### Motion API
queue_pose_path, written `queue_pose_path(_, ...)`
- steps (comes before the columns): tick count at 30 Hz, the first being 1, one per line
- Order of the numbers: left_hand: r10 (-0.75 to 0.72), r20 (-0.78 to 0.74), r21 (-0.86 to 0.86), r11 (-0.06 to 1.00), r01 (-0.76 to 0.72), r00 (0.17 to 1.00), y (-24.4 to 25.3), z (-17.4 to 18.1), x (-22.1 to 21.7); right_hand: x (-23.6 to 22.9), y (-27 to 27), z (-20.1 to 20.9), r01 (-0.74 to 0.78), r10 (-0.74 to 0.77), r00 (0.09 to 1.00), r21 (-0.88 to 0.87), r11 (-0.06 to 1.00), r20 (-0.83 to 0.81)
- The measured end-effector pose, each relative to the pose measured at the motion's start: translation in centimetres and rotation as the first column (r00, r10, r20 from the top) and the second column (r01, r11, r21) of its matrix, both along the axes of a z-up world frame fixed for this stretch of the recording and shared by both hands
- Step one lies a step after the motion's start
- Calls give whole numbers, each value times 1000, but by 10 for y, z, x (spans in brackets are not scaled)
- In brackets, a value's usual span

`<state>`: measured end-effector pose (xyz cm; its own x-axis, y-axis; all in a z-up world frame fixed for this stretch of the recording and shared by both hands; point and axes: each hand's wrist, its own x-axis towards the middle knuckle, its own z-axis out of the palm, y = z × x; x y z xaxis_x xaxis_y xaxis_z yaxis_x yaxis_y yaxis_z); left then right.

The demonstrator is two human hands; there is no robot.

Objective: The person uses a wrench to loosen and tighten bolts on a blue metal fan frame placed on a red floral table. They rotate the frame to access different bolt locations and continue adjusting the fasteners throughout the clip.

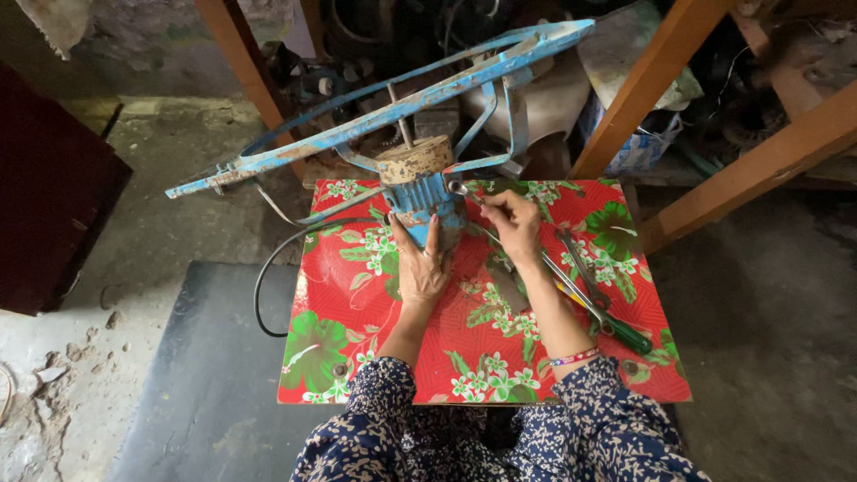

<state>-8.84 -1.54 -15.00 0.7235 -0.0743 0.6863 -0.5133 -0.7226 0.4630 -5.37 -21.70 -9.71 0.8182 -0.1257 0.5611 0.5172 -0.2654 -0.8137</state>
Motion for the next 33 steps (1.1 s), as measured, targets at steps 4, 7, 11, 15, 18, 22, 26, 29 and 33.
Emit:
queue_pose_path(4, 9, -4, 12, 1000, -9, 1000, 0, -1, 0, 20, -15, -5, -65, 69, 997, 105, 992, -35)
queue_pose_path(7, 19, -5, 20, 1000, -19, 1000, 0, 0, 1, 29, -22, 1, -82, 84, 995, 44, 996, -53)
queue_pose_path(11, 14, -20, 16, 1000, -14, 1000, -1, 0, 1, 21, -25, 4, -47, 44, 996, -33, 998, -77)
queue_pose_path(15, 1, 2, 17, 1000, -1, 1000, 1, -3, 4, 4, -46, -10, -86, 85, 996, -19, 996, -30)
queue_pose_path(18, 4, -90, 25, 1000, -2, 996, 0, -8, 7, -1, -85, -27, -6, 64, 956, 201, 980, -287)
queue_pose_path(22, 15, -15, 29, 999, -15, 1000, 0, -9, 5, 3, -116, -51, 159, -130, 761, -13, 987, -636)
queue_pose_path(26, 28, 4, 29, 999, -28, 1000, -3, -6, 3, -5, -124, -60, 235, -398, 842, -416, 879, -365)
queue_pose_path(29, 35, -48, 28, 999, -34, 998, -2, -6, 1, -24, -112, -63, 433, -532, 844, -681, 590, 76)
queue_pose_path(33, 24, -26, 22, 999, -23, 999, -1, -6, 4, -61, -96, -68, 353, -643, 764, -802, 482, -50)
